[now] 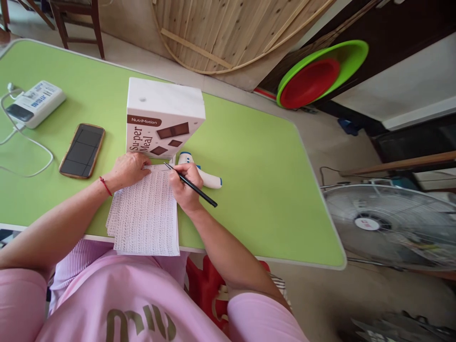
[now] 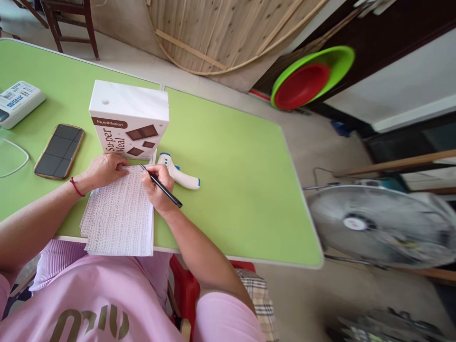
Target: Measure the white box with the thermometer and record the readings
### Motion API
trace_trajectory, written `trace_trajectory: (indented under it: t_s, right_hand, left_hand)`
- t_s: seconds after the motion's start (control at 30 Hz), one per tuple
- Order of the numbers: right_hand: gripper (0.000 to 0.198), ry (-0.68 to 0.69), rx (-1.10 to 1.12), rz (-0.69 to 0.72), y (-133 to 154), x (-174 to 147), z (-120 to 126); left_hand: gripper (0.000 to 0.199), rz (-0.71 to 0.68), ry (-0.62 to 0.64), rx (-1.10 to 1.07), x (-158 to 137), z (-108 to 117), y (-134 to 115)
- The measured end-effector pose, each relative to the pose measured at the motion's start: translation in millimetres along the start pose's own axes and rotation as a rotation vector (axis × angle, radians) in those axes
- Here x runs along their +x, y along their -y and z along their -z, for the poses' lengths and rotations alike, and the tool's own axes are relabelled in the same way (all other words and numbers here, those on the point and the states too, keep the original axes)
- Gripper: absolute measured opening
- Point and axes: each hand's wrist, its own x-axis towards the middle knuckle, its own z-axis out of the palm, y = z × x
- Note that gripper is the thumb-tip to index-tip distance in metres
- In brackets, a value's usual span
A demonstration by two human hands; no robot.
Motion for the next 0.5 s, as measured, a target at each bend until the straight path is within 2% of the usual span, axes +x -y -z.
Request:
trace_trajectory:
  t_s: [0.17,0.27,0.33,0.4,0.5]
  right_hand:
    - [0.028,-0.133,-0.065,0.076,1,7,13]
    - [0.034,-0.157,-0.088,0.078,-2,16,22]
    - [0.036,-0.157,-0.08,0.064,-6,23,28]
    - [0.035,-0.147,-0.104,0.04,-10,29,36]
    - [0.028,-0.078,-0.187,0.027,-18,38,52]
  left_hand:
    - [0.021,-0.048,-0.021,0.058,-3,0,-2]
    - [0.023,-0.141,-0.135,0.053,-8,1,-4]
    - [0.026,-0.21,-0.293,-0.014,-11,3,-3]
    - [0.028,-0.222,-0.504,-0.093,-12,4,2]
    - [0.032,-0.107,-0.794,-0.17,-8,4,12]
